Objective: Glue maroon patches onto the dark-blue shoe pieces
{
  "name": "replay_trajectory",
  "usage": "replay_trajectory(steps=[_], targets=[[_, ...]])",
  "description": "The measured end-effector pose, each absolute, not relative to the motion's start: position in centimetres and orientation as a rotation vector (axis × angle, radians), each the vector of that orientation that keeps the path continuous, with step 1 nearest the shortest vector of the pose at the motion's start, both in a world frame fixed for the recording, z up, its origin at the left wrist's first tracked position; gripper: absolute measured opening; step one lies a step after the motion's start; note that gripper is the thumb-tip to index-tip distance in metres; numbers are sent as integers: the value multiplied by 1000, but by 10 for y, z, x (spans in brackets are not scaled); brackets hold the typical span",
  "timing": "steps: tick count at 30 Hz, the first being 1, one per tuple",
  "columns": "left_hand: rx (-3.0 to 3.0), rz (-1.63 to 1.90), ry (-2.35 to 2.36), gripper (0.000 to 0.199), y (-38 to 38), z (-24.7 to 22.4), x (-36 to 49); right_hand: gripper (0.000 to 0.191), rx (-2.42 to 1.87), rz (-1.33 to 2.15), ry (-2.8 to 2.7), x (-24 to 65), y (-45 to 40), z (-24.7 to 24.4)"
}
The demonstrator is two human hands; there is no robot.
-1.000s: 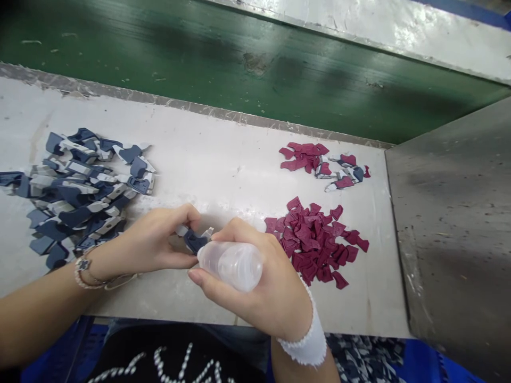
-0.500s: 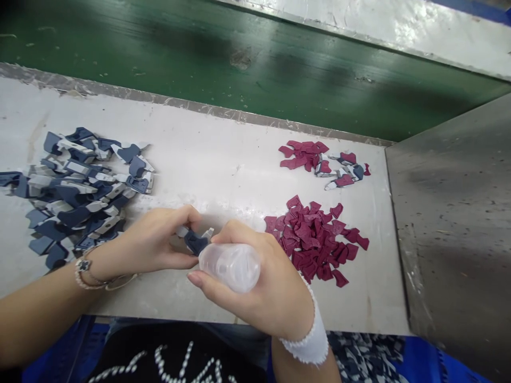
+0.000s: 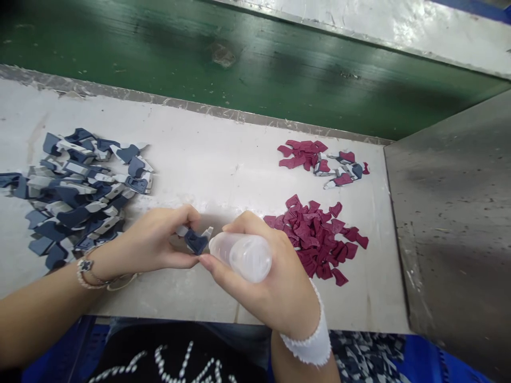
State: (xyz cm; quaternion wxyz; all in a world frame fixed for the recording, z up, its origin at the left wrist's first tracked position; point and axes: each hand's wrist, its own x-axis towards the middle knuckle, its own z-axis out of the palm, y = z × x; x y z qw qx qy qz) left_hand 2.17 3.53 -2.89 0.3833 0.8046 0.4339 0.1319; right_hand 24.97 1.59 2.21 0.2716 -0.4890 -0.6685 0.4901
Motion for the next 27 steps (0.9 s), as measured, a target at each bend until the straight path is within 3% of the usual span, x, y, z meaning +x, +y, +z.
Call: replay_trajectory(steps=[7,15,27], targets=[[2045,389,1088,34,34,-30,22,21,-1232,1431,-1845,247,15,25],[2063,360,1077,35,34,-32,23,19,-1315,1236,-1847,248,14,23],[1996,372,1051,34,34,-31,23,24,-1300,1333,-1818,252,15,24]])
